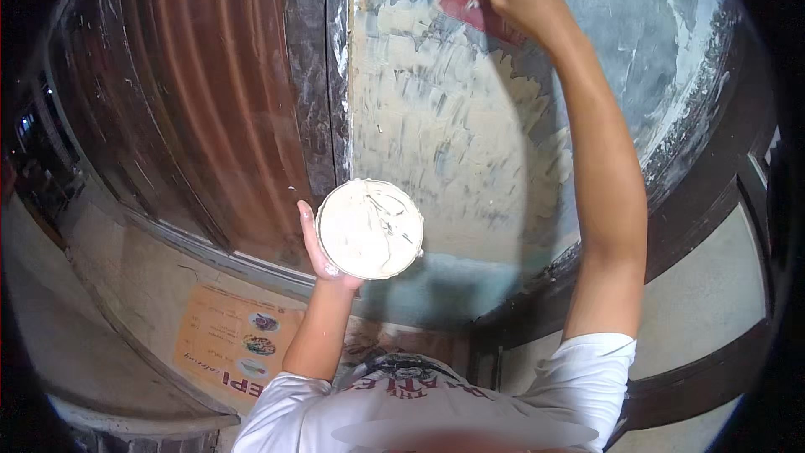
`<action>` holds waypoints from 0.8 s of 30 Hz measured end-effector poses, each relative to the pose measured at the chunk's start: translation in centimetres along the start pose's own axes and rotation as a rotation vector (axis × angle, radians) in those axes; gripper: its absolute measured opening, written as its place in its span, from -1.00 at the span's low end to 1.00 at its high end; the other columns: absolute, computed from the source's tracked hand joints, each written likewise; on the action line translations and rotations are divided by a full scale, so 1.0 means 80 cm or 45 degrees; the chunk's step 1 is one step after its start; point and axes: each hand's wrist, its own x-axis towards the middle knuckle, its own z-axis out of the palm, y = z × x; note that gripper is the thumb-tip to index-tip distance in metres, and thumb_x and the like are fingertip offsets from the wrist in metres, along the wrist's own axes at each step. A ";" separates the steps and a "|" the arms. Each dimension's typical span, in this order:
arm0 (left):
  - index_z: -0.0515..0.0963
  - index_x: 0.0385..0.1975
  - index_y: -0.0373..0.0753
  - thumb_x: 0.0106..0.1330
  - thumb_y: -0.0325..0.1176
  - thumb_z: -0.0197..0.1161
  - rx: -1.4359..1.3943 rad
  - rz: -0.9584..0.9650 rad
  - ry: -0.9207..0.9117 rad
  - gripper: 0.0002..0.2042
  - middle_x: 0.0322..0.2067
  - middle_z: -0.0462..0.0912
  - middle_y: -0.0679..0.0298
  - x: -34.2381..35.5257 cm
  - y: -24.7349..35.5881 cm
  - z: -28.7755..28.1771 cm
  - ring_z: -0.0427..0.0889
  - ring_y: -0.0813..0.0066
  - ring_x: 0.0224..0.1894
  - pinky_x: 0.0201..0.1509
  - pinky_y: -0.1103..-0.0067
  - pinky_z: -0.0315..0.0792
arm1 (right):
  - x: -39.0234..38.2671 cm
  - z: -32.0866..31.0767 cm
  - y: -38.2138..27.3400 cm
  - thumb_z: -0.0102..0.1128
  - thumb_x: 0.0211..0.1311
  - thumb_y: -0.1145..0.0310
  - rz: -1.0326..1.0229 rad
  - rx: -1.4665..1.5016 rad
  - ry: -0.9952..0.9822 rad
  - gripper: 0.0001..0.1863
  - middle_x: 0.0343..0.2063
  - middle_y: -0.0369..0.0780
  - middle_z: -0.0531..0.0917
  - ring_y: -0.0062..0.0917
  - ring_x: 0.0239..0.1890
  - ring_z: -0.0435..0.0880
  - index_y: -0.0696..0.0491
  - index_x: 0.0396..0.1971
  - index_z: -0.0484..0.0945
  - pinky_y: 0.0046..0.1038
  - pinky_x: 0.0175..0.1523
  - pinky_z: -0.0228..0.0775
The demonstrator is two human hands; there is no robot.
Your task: The person applies wall putty to a plaster wall surface using a putty knife to scoop putty from a bowl and spread it onto the wall.
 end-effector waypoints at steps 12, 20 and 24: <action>0.37 0.36 -0.34 0.36 0.50 -0.15 -0.003 -0.009 0.020 -0.05 0.30 0.49 -0.02 0.000 -0.004 0.006 0.51 -0.04 0.28 0.36 0.04 0.41 | -0.007 -0.015 0.008 0.33 0.24 0.10 0.018 -0.018 0.017 -0.63 -0.25 0.06 0.69 0.04 -0.13 0.64 0.12 -0.21 0.60 -0.10 0.01 0.41; 0.34 0.37 -0.41 0.39 0.47 -0.13 -0.055 0.011 -0.043 -0.05 0.31 0.47 -0.09 0.008 -0.005 0.028 0.52 -0.09 0.28 0.37 0.03 0.40 | -0.022 -0.061 0.007 0.29 0.23 0.42 0.050 0.294 0.086 -0.82 -0.32 0.06 0.65 -0.04 -0.21 0.63 0.18 -0.24 0.55 -0.16 -0.08 0.47; 0.29 0.42 -0.35 0.38 0.48 -0.15 -0.031 -0.016 -0.041 -0.05 0.37 0.38 -0.10 0.022 -0.004 0.039 0.42 -0.23 0.33 0.30 -0.27 0.32 | -0.056 -0.086 -0.039 0.30 0.21 0.45 -0.356 0.385 -0.059 -0.75 -0.30 -0.09 0.66 -0.12 -0.15 0.57 0.08 -0.11 0.60 -0.21 -0.01 0.41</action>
